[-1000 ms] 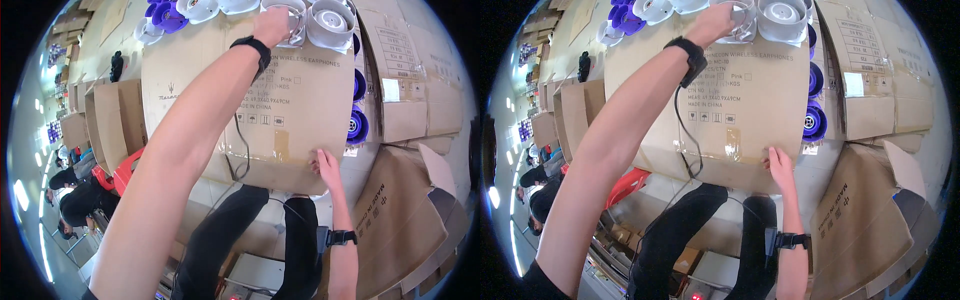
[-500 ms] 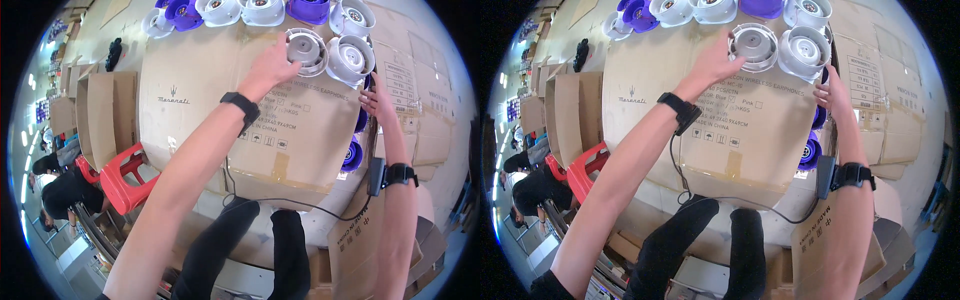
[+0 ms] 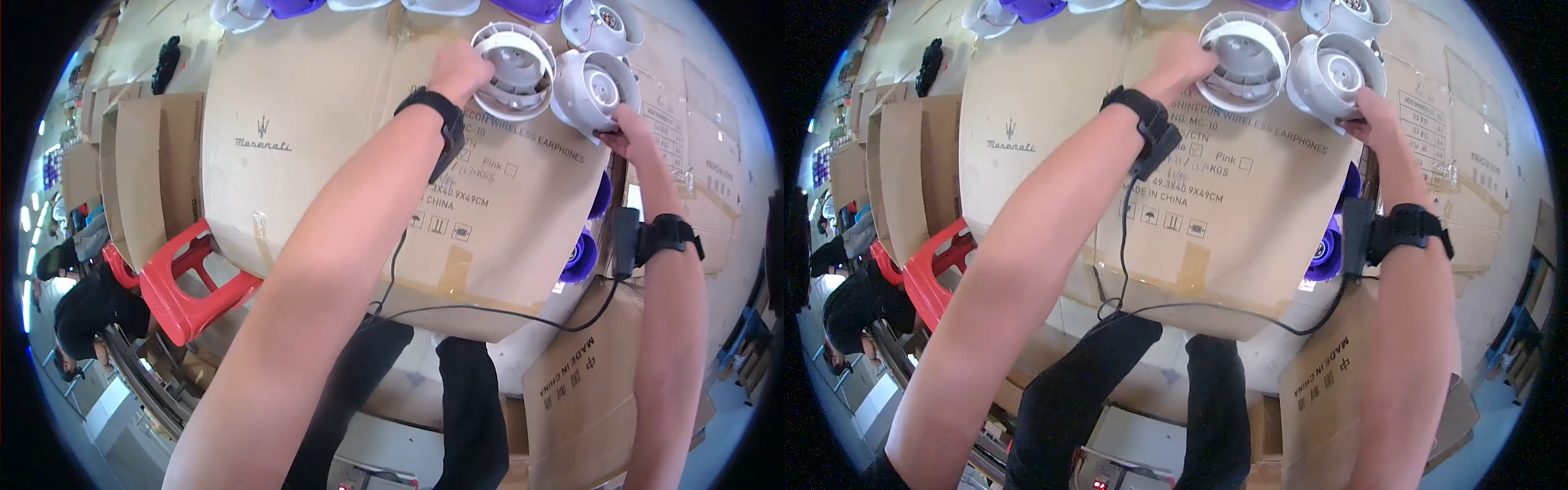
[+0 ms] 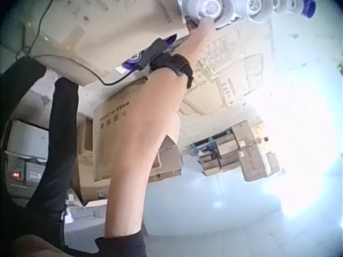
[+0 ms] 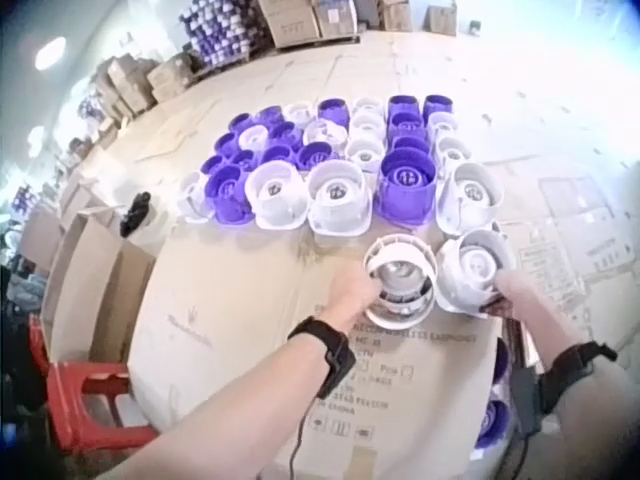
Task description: The person picks up white and purple fan housings from a box, places them on a workbench, and fits rings onto the housings by hand. The person then moves the assembled fan housings onto a wooden pallet.
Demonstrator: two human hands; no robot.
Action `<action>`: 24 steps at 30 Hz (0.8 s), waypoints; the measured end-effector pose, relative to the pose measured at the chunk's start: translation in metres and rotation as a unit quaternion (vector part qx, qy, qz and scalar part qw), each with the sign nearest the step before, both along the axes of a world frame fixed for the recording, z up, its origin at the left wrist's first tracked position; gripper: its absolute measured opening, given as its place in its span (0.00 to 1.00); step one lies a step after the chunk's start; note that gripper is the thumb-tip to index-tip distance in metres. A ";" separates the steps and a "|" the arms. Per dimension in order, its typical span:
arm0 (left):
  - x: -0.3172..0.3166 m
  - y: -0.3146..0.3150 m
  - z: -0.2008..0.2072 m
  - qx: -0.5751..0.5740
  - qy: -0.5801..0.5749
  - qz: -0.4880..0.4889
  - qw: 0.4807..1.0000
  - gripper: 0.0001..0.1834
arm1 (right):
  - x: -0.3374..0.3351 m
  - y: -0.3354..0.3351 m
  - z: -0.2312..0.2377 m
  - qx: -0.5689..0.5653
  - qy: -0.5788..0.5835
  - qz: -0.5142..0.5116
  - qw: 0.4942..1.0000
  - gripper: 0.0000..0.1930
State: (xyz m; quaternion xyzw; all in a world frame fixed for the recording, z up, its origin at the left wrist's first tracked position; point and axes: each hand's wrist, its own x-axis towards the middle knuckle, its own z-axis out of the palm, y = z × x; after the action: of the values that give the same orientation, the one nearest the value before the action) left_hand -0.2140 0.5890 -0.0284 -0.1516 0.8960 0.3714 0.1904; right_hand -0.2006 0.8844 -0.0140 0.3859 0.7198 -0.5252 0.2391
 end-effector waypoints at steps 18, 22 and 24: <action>0.292 -0.140 0.114 0.158 0.001 0.119 0.980 0.19 | 0.160 0.027 0.075 0.006 0.104 0.078 0.992 0.20; 0.454 -0.219 0.196 0.090 -0.044 0.221 0.970 0.22 | 0.273 -0.064 0.170 -0.120 0.049 -0.004 0.992 0.25; 0.475 -0.194 0.288 0.162 -0.069 0.327 0.928 0.23 | 0.331 -0.071 0.223 -0.101 0.046 0.066 0.992 0.25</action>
State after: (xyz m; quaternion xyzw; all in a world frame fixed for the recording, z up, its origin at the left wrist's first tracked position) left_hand 0.2615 0.3950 0.2592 -0.4285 0.7090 0.5419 0.1416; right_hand 0.1305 0.8134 0.2091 0.2872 0.6969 -0.5956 0.2777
